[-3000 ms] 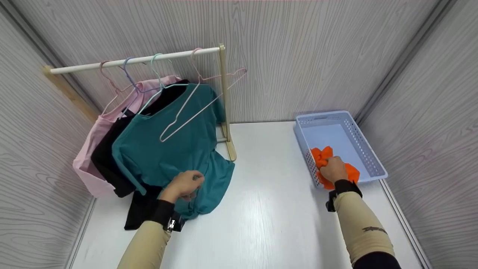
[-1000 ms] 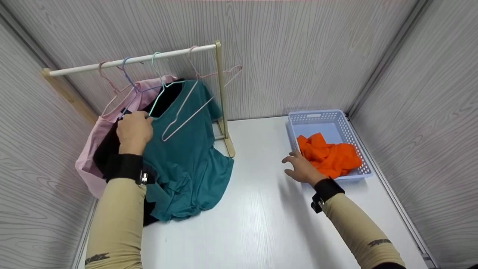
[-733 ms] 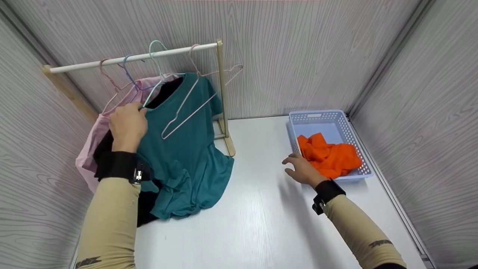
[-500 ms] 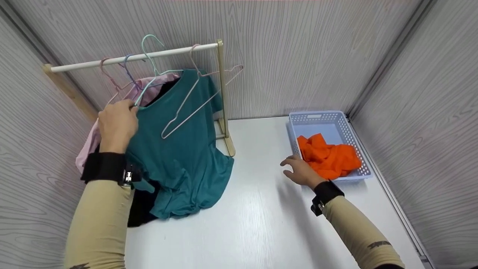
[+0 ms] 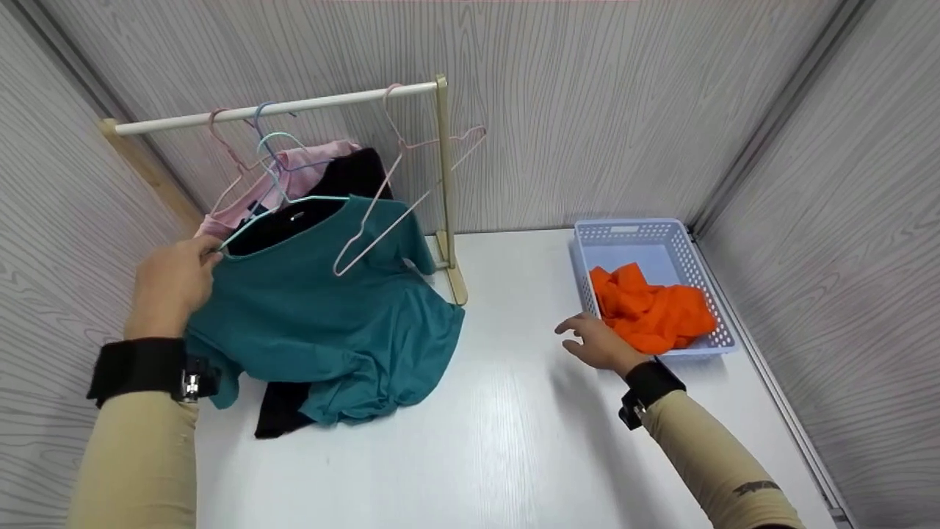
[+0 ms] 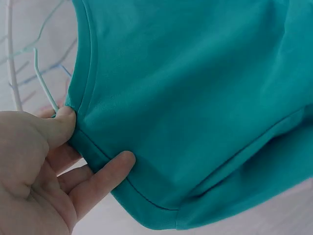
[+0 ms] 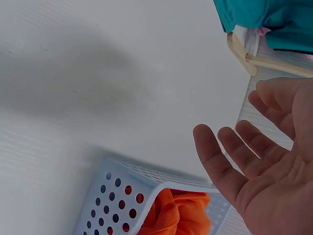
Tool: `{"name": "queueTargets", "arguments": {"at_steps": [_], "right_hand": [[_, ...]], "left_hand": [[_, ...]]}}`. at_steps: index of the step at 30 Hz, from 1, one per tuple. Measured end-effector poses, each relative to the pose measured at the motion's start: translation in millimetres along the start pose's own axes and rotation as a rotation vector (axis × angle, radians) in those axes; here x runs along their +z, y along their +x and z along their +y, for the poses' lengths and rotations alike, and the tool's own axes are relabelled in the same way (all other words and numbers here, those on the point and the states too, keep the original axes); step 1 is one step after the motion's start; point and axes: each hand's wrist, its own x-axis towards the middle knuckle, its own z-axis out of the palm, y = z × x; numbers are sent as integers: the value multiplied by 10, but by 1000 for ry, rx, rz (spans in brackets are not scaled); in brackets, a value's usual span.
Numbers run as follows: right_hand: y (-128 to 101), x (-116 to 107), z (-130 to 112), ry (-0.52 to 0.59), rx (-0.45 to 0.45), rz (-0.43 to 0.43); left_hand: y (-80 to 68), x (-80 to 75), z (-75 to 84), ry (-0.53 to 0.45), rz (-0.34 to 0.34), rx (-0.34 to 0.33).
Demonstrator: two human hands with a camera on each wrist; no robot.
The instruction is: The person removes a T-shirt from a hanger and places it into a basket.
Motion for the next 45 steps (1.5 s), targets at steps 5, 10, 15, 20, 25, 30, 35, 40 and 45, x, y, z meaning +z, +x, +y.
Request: {"name": "queueTargets", "arguments": {"at_steps": [5, 10, 15, 20, 25, 30, 35, 40, 45], "right_hand": [[-26, 13, 10, 13, 40, -35], [-62, 12, 26, 30, 88, -57], [-88, 18, 42, 50, 92, -58], [-97, 31, 41, 39, 78, -53], [-82, 38, 24, 37, 87, -65], [-56, 44, 2, 33, 76, -74], [-52, 39, -14, 37, 98, -84], [-11, -11, -96, 56, 68, -50], [65, -160, -235, 76, -11, 53]], "left_hand": [[-76, -14, -151, 21, -64, -20], [-134, 5, -316, 29, -88, -49], [-197, 22, -502, 42, -101, -79], [-250, 38, -617, 64, -125, -56], [-229, 82, -580, 36, -195, -8], [-187, 138, -483, 12, -202, 76], [-154, 174, -283, -14, -205, 153], [-82, 237, 25, -17, -155, 260], [31, 342, 433, -64, -31, 351]]}}
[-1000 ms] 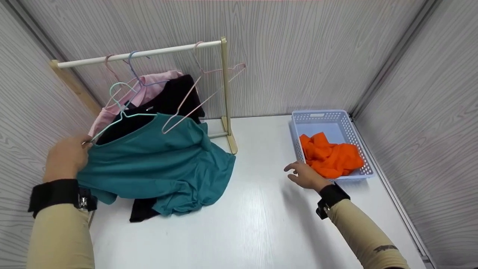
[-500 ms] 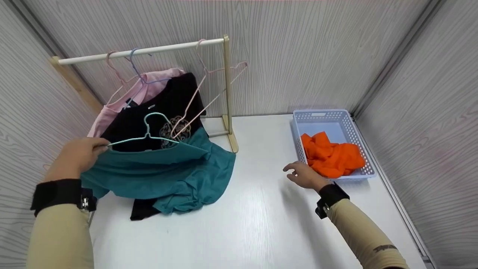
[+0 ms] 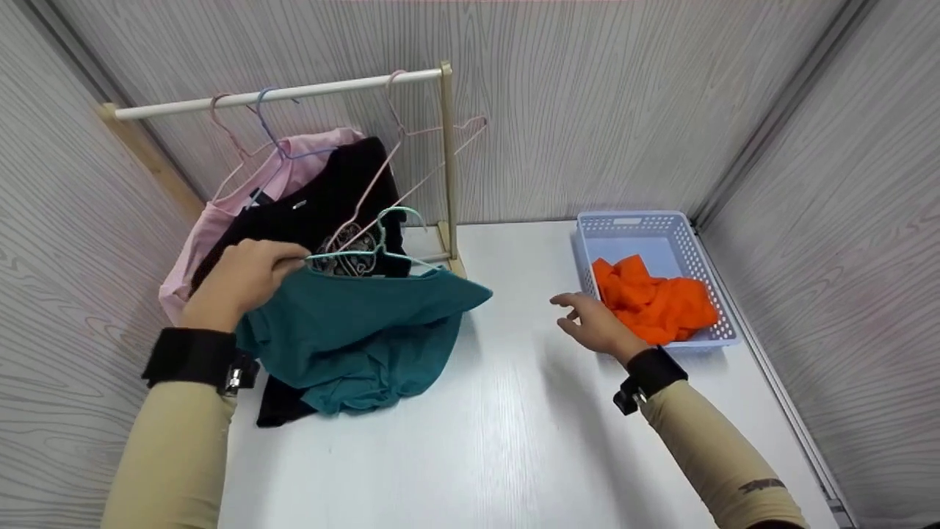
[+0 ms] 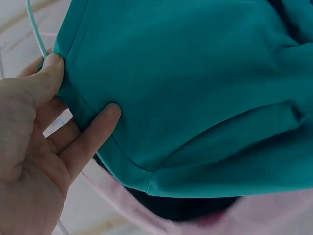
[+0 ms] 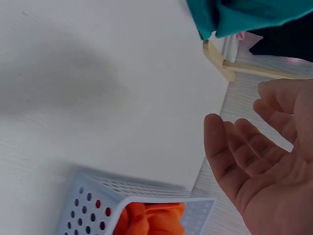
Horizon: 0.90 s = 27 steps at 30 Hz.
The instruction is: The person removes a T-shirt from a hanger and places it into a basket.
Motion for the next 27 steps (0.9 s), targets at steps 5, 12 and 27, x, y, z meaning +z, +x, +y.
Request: {"name": "queueTargets", "arguments": {"at_steps": [5, 12, 27], "right_hand": [[34, -225, -165, 7, 19, 129], [-92, -596, -397, -21, 44, 180], [-89, -1108, -604, -148, -23, 625]], "left_hand": [[340, 181, 380, -45, 126, 84], [706, 380, 931, -81, 159, 114], [907, 338, 1668, -111, 80, 101]]}}
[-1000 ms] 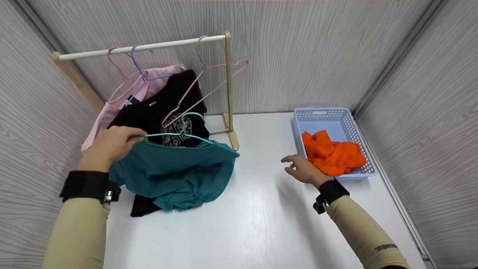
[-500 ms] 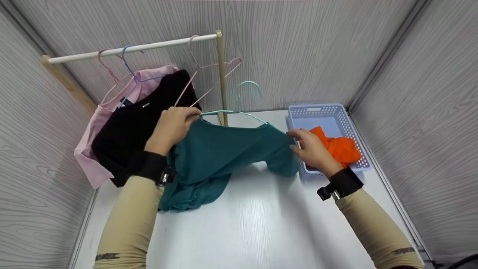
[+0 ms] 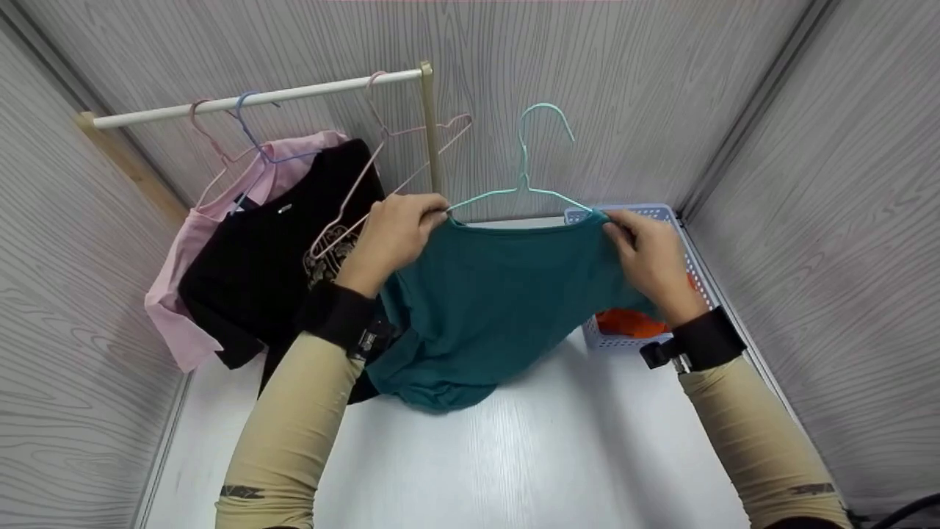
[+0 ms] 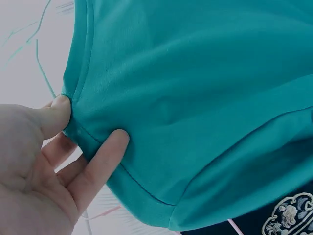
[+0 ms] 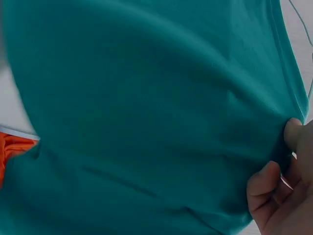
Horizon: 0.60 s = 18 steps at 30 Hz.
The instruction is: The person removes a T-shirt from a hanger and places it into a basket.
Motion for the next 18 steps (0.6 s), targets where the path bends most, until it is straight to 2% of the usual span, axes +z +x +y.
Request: {"name": "queueTargets", "arguments": {"at_steps": [6, 9, 12, 18], "right_hand": [[-58, 81, 44, 4, 4, -18], [-83, 134, 33, -1, -8, -37], [-99, 186, -1, 1, -17, -60], [-133, 267, -69, 80, -28, -150]], "left_hand": [[-77, 56, 4, 21, -136, -44], [-82, 98, 55, 9, -188, -39], [-65, 151, 115, 19, -187, 10], [-26, 203, 156, 38, -123, 175]]}}
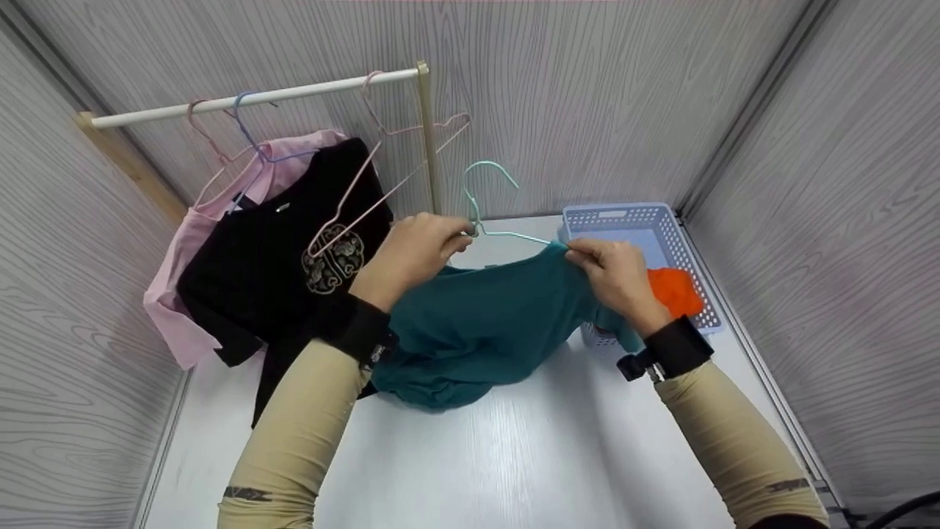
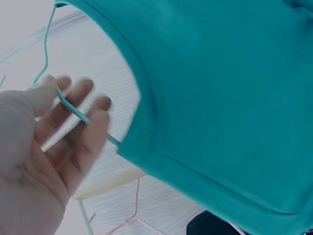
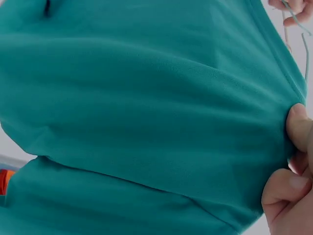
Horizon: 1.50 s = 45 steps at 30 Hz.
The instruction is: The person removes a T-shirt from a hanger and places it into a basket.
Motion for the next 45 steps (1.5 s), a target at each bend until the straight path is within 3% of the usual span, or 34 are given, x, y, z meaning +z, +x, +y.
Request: {"name": "queueTargets", "arguments": {"at_steps": [6, 9, 14, 22, 30, 33, 40, 45], "right_hand": [[-21, 3, -15, 48, -51, -100], [-24, -17, -6, 31, -57, -125], [-22, -43, 53, 1, -52, -121], [-71, -102, 315, -6, -151, -203], [-145, -125, 534, -17, -98, -171], [-165, -69, 533, -14, -81, -160], [-253, 112, 569, -8, 71, -188], [-277, 231, 513, -11, 70, -211]], "left_hand": [[-85, 13, -51, -104, -16, 117], [-151, -3, -72, -101, -41, 133], [-226, -64, -110, -91, -59, 105], [-386, -118, -244, -206, -79, 104], [-528, -145, -342, -287, -70, 39], [-525, -134, -335, -295, -78, 26], [-486, -83, -291, -300, -74, -1], [-446, -31, -229, -303, -60, -41]]}}
